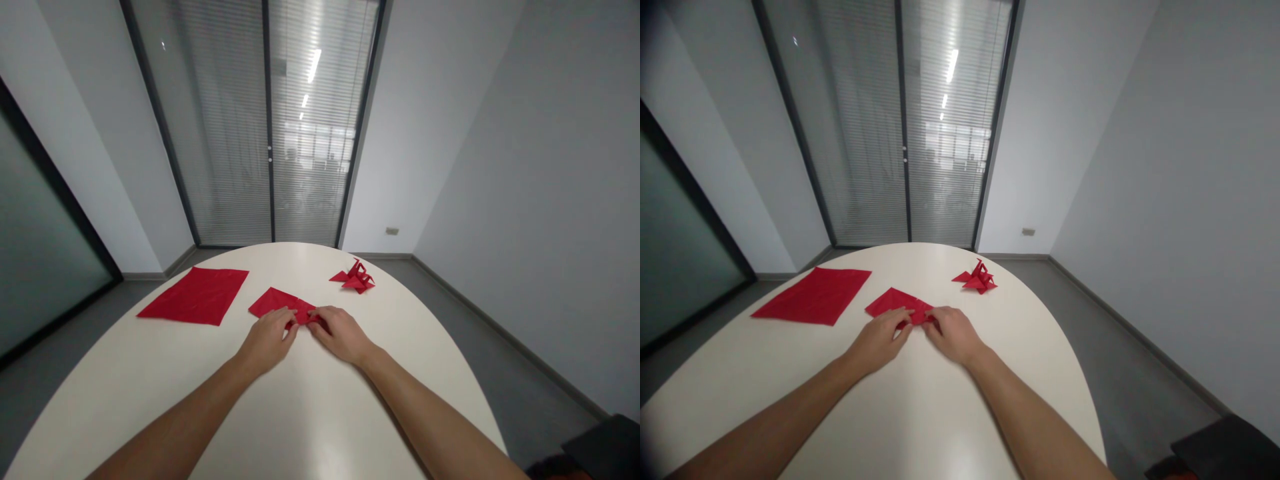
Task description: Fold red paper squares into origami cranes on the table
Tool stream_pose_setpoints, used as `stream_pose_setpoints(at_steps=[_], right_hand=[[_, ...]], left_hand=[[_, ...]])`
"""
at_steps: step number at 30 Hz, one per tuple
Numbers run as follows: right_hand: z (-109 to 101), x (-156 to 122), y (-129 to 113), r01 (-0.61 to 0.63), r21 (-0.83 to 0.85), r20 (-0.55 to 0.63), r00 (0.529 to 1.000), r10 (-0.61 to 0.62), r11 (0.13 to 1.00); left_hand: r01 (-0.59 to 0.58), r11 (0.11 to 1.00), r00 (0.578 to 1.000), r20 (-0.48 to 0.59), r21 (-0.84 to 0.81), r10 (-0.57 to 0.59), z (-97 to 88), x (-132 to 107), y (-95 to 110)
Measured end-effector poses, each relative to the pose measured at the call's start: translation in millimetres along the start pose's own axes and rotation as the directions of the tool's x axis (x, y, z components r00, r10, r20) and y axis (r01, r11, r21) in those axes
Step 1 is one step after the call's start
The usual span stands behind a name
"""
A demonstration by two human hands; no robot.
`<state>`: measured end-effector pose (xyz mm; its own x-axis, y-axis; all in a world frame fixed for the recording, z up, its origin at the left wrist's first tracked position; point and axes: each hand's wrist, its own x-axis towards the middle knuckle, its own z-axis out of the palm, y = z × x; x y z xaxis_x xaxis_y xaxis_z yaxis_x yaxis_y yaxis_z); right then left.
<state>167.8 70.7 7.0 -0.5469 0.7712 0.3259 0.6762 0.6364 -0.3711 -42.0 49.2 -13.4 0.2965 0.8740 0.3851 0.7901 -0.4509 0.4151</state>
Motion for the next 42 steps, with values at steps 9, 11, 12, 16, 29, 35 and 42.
stream_pose_setpoints(at_steps=[9,11,12,16,29,35,42], right_hand=[[2.0,0.4,-1.0,-0.136,-0.035,-0.032,0.990,0.134,0.990],[2.9,0.4,0.1,-0.151,-0.009,-0.040,0.988,0.151,0.988],[3.3,0.4,0.7,-0.163,0.007,-0.044,0.986,0.163,0.987],[4.9,0.8,2.6,-0.221,0.049,-0.061,0.973,0.224,0.974],[14.9,6.6,11.7,-0.258,0.093,-0.153,0.950,0.270,0.962],[9.5,7.3,8.0,-0.137,0.000,-0.192,0.972,0.134,0.991],[14.3,-4.1,-19.2,0.052,-0.025,0.010,0.999,-0.052,0.998]], left_hand=[[0.048,0.998,0.998,-0.032,0.045,-0.047,-5.5,3.0,5.0],[0.050,0.998,0.998,-0.034,0.032,-0.049,-5.5,2.9,5.0],[0.054,0.998,0.998,-0.034,0.020,-0.053,-5.3,2.8,4.8],[0.065,0.998,0.997,-0.034,-0.013,-0.065,-4.2,2.4,2.9],[0.081,0.996,0.995,-0.053,0.033,-0.079,-1.0,3.8,-2.0],[0.041,0.998,0.996,-0.084,0.038,-0.038,0.6,3.4,-2.5],[0.016,0.998,0.996,-0.086,0.054,-0.012,1.5,3.6,-4.2]])
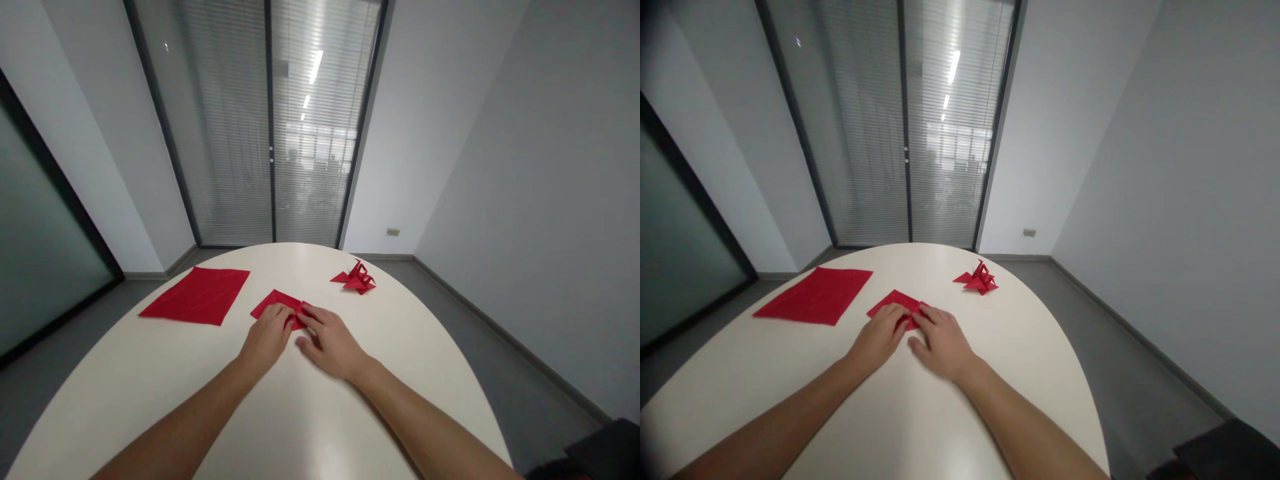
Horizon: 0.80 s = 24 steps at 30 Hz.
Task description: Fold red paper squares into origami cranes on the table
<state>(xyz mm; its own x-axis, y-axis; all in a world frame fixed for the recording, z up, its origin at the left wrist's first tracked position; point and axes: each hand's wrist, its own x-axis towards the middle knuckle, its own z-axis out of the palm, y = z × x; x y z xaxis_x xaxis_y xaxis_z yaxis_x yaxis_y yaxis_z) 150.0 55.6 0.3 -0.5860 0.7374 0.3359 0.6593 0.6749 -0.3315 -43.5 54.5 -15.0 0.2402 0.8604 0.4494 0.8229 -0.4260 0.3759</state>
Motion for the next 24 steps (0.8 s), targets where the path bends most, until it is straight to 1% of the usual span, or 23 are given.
stream_pose_setpoints(at_steps=[4,6,8,11,15,17,19,22,24], right_hand=[[5.4,-5.1,-5.1,-0.033,0.002,0.147,0.989,0.032,0.999],[4.9,-5.4,-4.3,-0.041,0.002,0.183,0.982,0.040,0.999],[3.7,-5.2,-3.6,-0.046,0.005,0.193,0.980,0.045,0.999],[3.1,-4.6,-2.3,-0.072,0.010,0.153,0.986,0.070,0.997],[4.4,-2.7,6.3,-0.118,0.045,-0.004,0.993,0.118,0.992],[3.9,-1.3,13.9,-0.111,0.095,-0.086,0.989,0.119,0.989],[1.8,0.3,21.4,-0.138,0.142,-0.138,0.978,0.158,0.980],[-3.5,2.4,28.9,-0.216,0.197,-0.115,0.964,0.241,0.956],[-7.2,3.5,30.8,-0.234,0.245,-0.075,0.963,0.259,0.941]], left_hand=[[0.000,1.000,1.000,-0.017,-0.011,0.000,2.9,0.2,-2.8],[0.001,1.000,1.000,-0.013,-0.011,-0.001,4.7,-0.3,-4.1],[0.005,1.000,1.000,-0.007,-0.002,-0.005,6.2,-0.9,-5.3],[0.003,1.000,1.000,0.002,-0.007,-0.003,7.0,-1.1,-7.0],[-0.029,0.996,1.000,-0.005,-0.082,0.029,5.5,-0.4,-6.8],[-0.030,0.993,1.000,-0.003,-0.117,0.030,4.0,-0.4,-5.0],[-0.023,0.990,1.000,0.015,-0.136,0.025,2.2,-1.1,-2.4],[-0.018,0.992,0.998,0.057,-0.127,0.026,-0.9,-2.3,1.3],[-0.013,0.995,0.997,0.070,-0.101,0.020,-3.2,-2.6,3.1]])
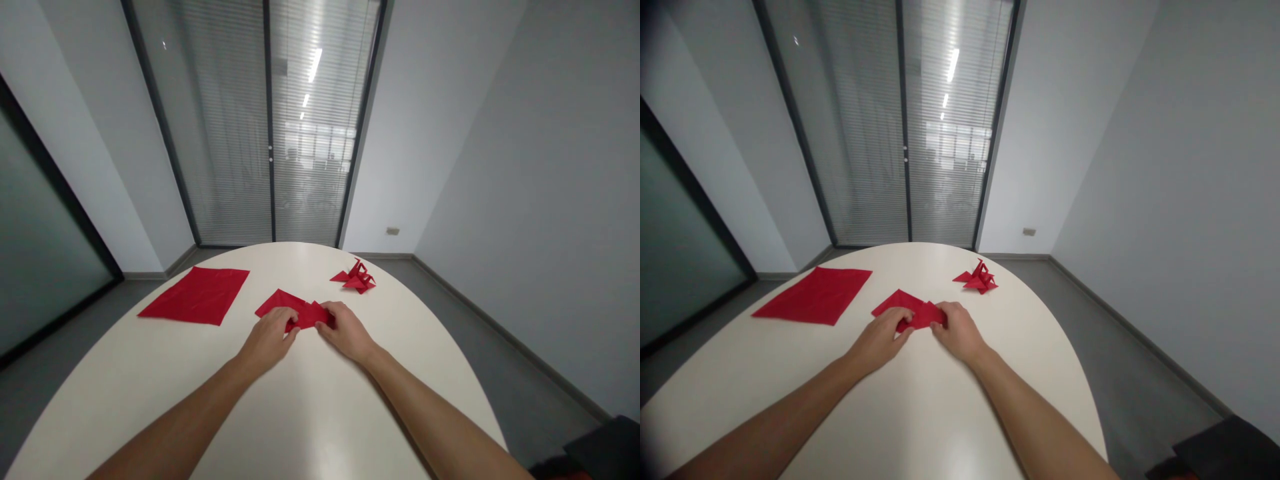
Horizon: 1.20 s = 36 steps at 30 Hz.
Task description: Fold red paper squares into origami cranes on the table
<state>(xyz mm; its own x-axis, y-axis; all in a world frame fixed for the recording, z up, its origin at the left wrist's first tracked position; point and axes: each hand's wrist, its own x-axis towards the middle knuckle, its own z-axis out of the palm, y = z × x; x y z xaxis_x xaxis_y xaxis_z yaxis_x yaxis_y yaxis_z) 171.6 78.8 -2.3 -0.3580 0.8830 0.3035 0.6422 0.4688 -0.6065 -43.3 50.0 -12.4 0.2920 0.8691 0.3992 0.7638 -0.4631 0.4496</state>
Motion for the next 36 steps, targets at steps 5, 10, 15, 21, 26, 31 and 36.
stream_pose_setpoints(at_steps=[5,10,15,21,26,31,36], right_hand=[[-6.5,0.9,-3.3,0.049,0.180,-0.018,0.999,-0.046,0.982],[-9.6,0.0,-3.2,0.104,0.137,-0.074,0.993,-0.095,0.985],[-11.6,0.1,0.9,0.151,0.200,-0.114,0.985,-0.130,0.968],[-13.4,-0.4,1.5,0.193,0.268,-0.099,0.980,-0.172,0.944],[-14.0,-0.8,3.1,0.242,0.248,-0.093,0.970,-0.225,0.938],[-12.6,0.6,6.8,0.264,0.222,-0.101,0.964,-0.247,0.939],[-12.3,2.5,7.9,0.288,0.241,-0.131,0.956,-0.263,0.927]], left_hand=[[0.070,0.996,0.995,-0.072,0.046,-0.067,-6.1,1.8,4.0],[0.048,0.997,0.985,-0.167,0.058,-0.038,-10.0,3.6,7.2],[-0.017,1.000,0.987,-0.157,0.011,0.018,-11.7,2.2,8.8],[-0.022,0.998,0.980,-0.199,-0.062,0.010,-9.4,1.1,4.7],[-0.056,0.990,0.977,-0.209,-0.128,0.028,-5.7,1.0,1.2],[-0.132,0.971,0.969,-0.233,-0.200,0.084,-7.8,2.7,0.3],[-0.173,0.955,0.957,-0.271,-0.242,0.105,-7.3,3.2,-2.3]])
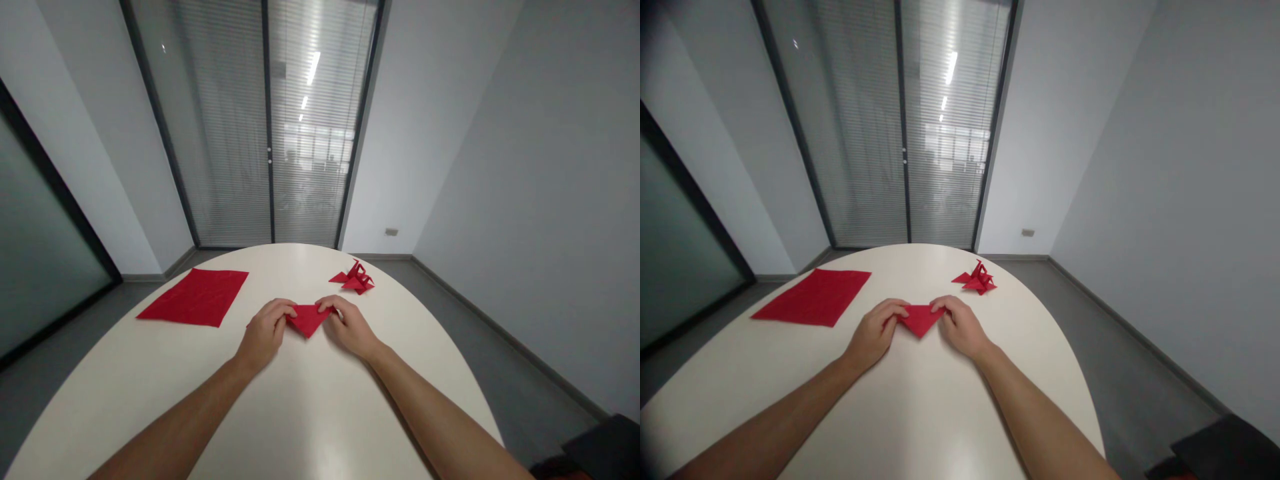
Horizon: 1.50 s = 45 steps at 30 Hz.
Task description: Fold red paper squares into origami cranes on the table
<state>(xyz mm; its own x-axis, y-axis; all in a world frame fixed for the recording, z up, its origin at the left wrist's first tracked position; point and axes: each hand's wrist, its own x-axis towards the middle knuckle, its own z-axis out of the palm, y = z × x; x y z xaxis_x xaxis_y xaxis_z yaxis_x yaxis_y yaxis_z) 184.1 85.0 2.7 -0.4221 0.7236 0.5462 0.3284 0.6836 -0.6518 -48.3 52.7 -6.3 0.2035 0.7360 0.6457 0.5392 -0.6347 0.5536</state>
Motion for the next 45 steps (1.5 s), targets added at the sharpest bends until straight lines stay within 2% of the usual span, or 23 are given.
stream_pose_setpoints(at_steps=[8,14,18,22,25,28,31,33,36,39,41,45], right_hand=[[1.5,-1.3,-0.2,-0.048,-0.051,-0.099,0.994,0.043,0.998],[-1.6,-0.1,-0.3,0.048,-0.198,-0.116,0.991,-0.073,0.979],[-3.3,1.1,-5.3,0.104,-0.315,-0.027,0.993,-0.119,0.943],[-0.2,1.3,-11.7,0.105,-0.425,0.089,0.993,-0.074,0.899],[5.9,-1.5,-16.7,0.126,-0.425,0.183,0.982,-0.051,0.896],[13.4,-6.5,-20.4,0.140,-0.398,0.317,0.949,-0.008,0.906],[18.5,-10.6,-22.3,0.098,-0.404,0.453,0.885,0.106,0.910],[18.8,-11.5,-23.3,0.054,-0.414,0.500,0.848,0.177,0.909],[15.6,-10.6,-25.7,0.014,-0.413,0.510,0.832,0.218,0.911],[11.4,-9.5,-27.7,-0.014,-0.397,0.474,0.853,0.219,0.918],[9.4,-9.4,-26.9,-0.037,-0.390,0.432,0.875,0.218,0.920],[7.5,-10.4,-18.7,-0.044,-0.378,0.398,0.894,0.205,0.925]], left_hand=[[-0.029,0.999,1.000,-0.008,0.038,0.029,0.9,-0.5,6.0],[-0.039,0.995,0.998,-0.036,0.086,0.043,-0.1,1.2,4.5],[-0.075,0.989,0.997,0.029,0.125,0.071,-1.6,2.2,8.5],[-0.099,0.971,0.983,0.171,0.218,0.062,0.6,0.7,10.1],[-0.097,0.961,0.965,0.261,0.261,0.026,4.0,-1.7,8.4],[-0.081,0.968,0.956,0.294,0.239,0.007,6.2,-3.3,7.3],[-0.085,0.977,0.948,0.317,0.194,0.019,7.1,-3.6,8.1],[-0.080,0.979,0.951,0.308,0.187,0.019,7.6,-3.5,8.5],[-0.066,0.976,0.963,0.269,0.209,0.008,8.7,-3.8,7.2],[-0.017,0.968,0.972,0.229,0.252,-0.043,8.4,-4.6,6.6],[-0.007,0.967,0.967,0.247,0.254,-0.057,6.6,-4.5,9.2],[-0.085,0.978,0.952,0.305,0.189,0.024,1.0,-2.6,19.0]])
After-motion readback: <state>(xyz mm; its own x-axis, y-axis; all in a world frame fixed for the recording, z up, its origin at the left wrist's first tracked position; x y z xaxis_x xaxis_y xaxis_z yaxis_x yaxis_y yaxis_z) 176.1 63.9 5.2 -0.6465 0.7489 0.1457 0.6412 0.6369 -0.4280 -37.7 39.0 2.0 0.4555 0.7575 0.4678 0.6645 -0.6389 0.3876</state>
